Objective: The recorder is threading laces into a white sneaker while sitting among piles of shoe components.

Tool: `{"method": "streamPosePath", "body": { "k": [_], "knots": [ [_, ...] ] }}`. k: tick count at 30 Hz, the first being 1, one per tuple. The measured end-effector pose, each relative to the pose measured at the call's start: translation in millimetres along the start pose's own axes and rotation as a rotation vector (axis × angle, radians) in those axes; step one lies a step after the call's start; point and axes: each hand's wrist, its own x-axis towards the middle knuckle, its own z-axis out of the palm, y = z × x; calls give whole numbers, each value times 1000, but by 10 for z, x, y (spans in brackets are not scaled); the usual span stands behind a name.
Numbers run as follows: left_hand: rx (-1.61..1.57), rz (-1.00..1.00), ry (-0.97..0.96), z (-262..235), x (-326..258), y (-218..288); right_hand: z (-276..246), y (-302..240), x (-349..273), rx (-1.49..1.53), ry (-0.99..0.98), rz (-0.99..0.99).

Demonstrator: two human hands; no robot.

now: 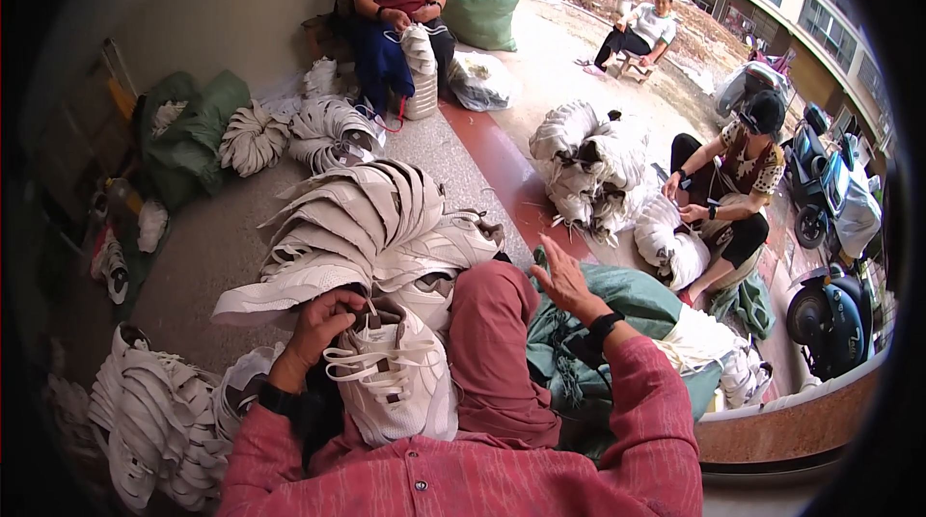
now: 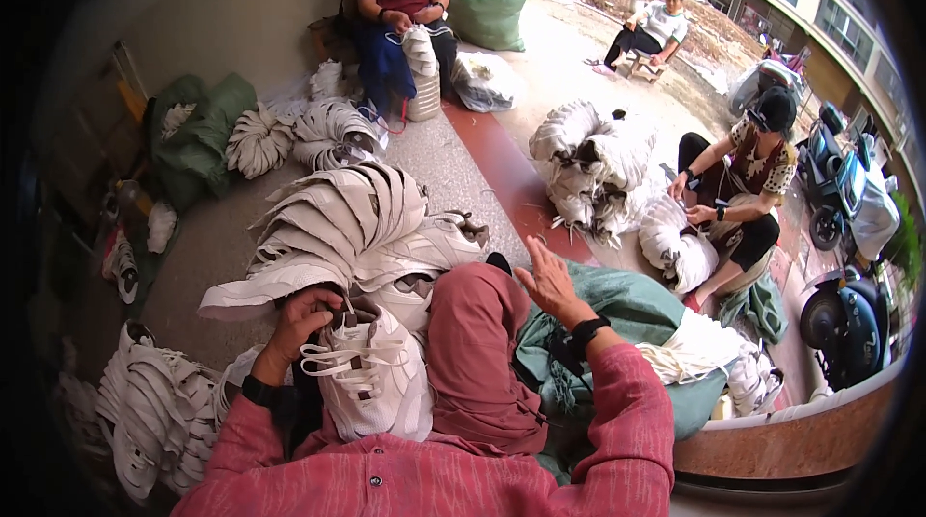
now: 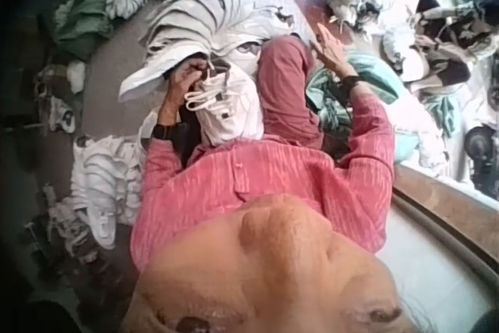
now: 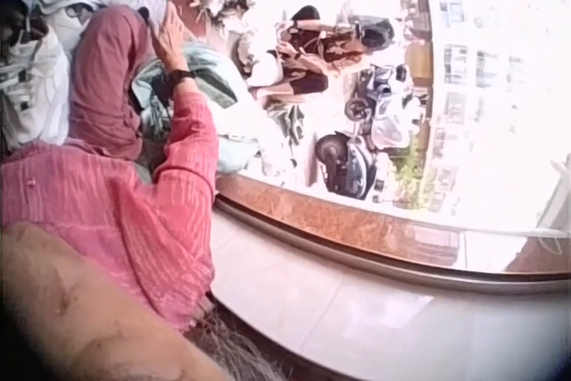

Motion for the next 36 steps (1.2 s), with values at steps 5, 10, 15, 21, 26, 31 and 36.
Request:
{"method": "streamPosePath", "body": {
  "k": [5, 10, 15, 21, 26, 31, 36],
  "knots": [
    [67, 78, 247, -40, -170, -223, -147, -450, -101, 175, -178, -7],
    [116, 98, 353, -84, -354, -211, -284, -656, -120, 266, -164, -58],
    [144, 10, 359, -178, -487, -109, -453, -718, -80, 297, -115, -72],
    [819, 498, 468, -132, -479, -471, -515, -1355, -296, 121, 58, -459],
    [1008, 612, 552, 2, -434, -680, -129, -1514, -444, -91, 40, -632],
    [1006, 631, 568, -34, -426, -680, -82, -1504, -414, -46, 72, -600],
    [982, 641, 597, -38, -453, -669, -68, -1508, -401, -19, 97, -596]
  ]
}}
